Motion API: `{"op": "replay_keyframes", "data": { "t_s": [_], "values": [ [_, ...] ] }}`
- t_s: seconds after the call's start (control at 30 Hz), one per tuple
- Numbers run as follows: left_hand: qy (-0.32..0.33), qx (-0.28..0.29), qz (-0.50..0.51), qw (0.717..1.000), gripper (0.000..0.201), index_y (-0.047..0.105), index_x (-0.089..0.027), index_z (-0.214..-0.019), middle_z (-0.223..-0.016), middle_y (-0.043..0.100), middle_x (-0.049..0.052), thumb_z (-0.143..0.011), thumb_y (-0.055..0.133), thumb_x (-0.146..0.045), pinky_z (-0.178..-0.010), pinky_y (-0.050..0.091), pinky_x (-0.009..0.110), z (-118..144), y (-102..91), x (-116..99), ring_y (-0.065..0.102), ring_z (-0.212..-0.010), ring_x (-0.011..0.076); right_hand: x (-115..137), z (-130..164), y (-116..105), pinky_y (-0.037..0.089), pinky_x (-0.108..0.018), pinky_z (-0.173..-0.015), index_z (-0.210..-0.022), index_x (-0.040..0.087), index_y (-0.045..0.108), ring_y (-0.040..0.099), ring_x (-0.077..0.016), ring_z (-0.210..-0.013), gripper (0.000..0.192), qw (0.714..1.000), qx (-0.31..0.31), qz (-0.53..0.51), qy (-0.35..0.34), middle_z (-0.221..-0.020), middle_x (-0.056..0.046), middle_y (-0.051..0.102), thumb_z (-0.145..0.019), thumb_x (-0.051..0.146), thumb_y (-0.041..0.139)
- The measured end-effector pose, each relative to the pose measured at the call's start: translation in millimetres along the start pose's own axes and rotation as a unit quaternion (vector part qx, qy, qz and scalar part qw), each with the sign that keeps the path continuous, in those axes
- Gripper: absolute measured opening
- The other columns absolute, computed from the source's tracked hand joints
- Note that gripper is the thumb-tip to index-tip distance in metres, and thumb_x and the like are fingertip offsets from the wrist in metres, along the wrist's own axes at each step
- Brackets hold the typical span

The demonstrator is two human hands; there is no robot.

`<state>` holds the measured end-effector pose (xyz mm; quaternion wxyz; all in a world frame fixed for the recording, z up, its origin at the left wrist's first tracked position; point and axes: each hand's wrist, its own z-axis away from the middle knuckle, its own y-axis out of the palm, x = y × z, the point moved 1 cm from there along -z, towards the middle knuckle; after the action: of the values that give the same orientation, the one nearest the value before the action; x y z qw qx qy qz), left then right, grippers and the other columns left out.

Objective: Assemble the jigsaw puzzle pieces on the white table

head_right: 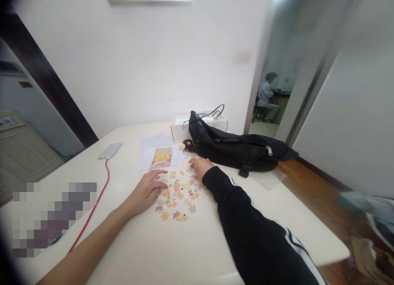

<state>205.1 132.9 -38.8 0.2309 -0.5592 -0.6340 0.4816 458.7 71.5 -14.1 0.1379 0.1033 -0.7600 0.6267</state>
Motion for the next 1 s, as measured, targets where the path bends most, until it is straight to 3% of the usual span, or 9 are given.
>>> {"op": "replay_keyframes", "data": {
  "t_s": [0.1, 0.3, 0.4, 0.5, 0.6, 0.7, 0.83, 1.0],
  "values": [
    [0.004, -0.016, -0.004, 1.000, 0.033, 0.069, -0.024, -0.100, -0.130, 0.049, 0.008, -0.092, 0.038, -0.013, -0.100, 0.040, 0.050, 0.2, 0.9, 4.1, 0.044, -0.123, 0.0268, -0.1, -0.2, -1.3, 0.043, -0.039, -0.094, -0.114, 0.017, 0.062, 0.060, -0.0255, -0.113, 0.055, 1.000, -0.018, 0.009, 0.013, -0.113, -0.009, 0.071, -0.068, -0.008, 0.048],
    [0.001, -0.031, -0.009, 0.999, 0.033, 0.067, -0.021, -0.103, -0.129, 0.051, 0.009, -0.091, 0.038, -0.012, -0.102, 0.040, 0.048, 0.9, 3.4, 7.5, 0.045, -0.122, 0.0259, 4.1, -1.1, 1.7, 0.048, -0.028, -0.084, -0.109, 0.017, 0.063, 0.067, -0.0175, -0.095, 0.058, 0.995, 0.033, -0.070, -0.057, -0.098, -0.002, 0.076, -0.062, -0.011, 0.044],
    [-0.006, -0.018, -0.002, 1.000, 0.037, 0.062, -0.025, -0.122, -0.135, 0.047, 0.009, -0.096, 0.036, -0.019, -0.106, 0.037, 0.048, 0.4, 2.4, 1.6, 0.041, -0.127, 0.0257, 4.0, -1.0, -3.8, 0.048, -0.025, -0.080, -0.109, 0.015, 0.063, 0.068, -0.0166, -0.093, 0.060, 0.993, 0.019, -0.099, -0.055, -0.099, -0.002, 0.076, -0.060, -0.012, 0.041],
    [-0.009, 0.039, -0.010, 0.999, 0.042, 0.047, -0.031, -0.140, -0.145, 0.039, 0.008, -0.100, 0.036, -0.032, -0.109, 0.034, 0.052, 0.0, 2.0, -7.7, 0.034, -0.133, 0.0278, -1.3, 2.3, -17.4, 0.048, -0.025, -0.080, -0.107, 0.015, 0.065, 0.068, -0.0173, -0.093, 0.060, 0.996, -0.007, -0.083, -0.027, -0.096, -0.002, 0.076, -0.059, -0.011, 0.040],
    [-0.016, 0.073, -0.039, 0.996, 0.040, 0.054, -0.032, -0.135, -0.148, 0.035, 0.008, -0.100, 0.037, -0.039, -0.109, 0.031, 0.057, 0.1, 2.7, -12.9, 0.030, -0.136, 0.0311, -6.5, 8.3, -26.8, 0.048, -0.023, -0.078, -0.105, 0.016, 0.066, 0.069, -0.0163, -0.090, 0.060, 0.997, 0.017, -0.072, -0.020, -0.091, -0.001, 0.077, -0.059, -0.011, 0.039],
    [-0.041, 0.038, -0.066, 0.996, 0.038, 0.063, -0.026, -0.124, -0.146, 0.038, 0.010, -0.100, 0.036, -0.038, -0.110, 0.030, 0.058, 0.0, 2.0, -12.5, 0.030, -0.136, 0.0317, -8.1, 12.8, -26.4, 0.049, -0.022, -0.078, -0.104, 0.016, 0.068, 0.070, -0.0160, -0.089, 0.060, 0.996, 0.062, -0.057, -0.020, -0.092, -0.001, 0.077, -0.058, -0.011, 0.040],
    [-0.018, 0.023, -0.050, 0.998, 0.038, 0.057, -0.028, -0.131, -0.147, 0.037, 0.009, -0.099, 0.037, -0.034, -0.110, 0.032, 0.056, -0.3, -1.0, -15.4, 0.030, -0.136, 0.0308, -5.0, 13.8, -22.6, 0.048, -0.026, -0.085, -0.104, 0.015, 0.068, 0.068, -0.0194, -0.100, 0.058, 0.998, 0.053, -0.021, -0.002, -0.099, -0.004, 0.076, -0.059, -0.010, 0.041],
    [0.009, 0.066, -0.039, 0.997, 0.035, 0.061, -0.033, -0.127, -0.147, 0.037, 0.006, -0.099, 0.040, -0.034, -0.109, 0.034, 0.056, -0.4, -1.8, -20.7, 0.031, -0.136, 0.0314, 4.5, 16.3, -18.5, 0.049, -0.025, -0.084, -0.104, 0.016, 0.067, 0.070, -0.0167, -0.093, 0.057, 0.992, 0.087, -0.057, -0.064, -0.093, -0.002, 0.077, -0.061, -0.009, 0.041]
  ]
}}
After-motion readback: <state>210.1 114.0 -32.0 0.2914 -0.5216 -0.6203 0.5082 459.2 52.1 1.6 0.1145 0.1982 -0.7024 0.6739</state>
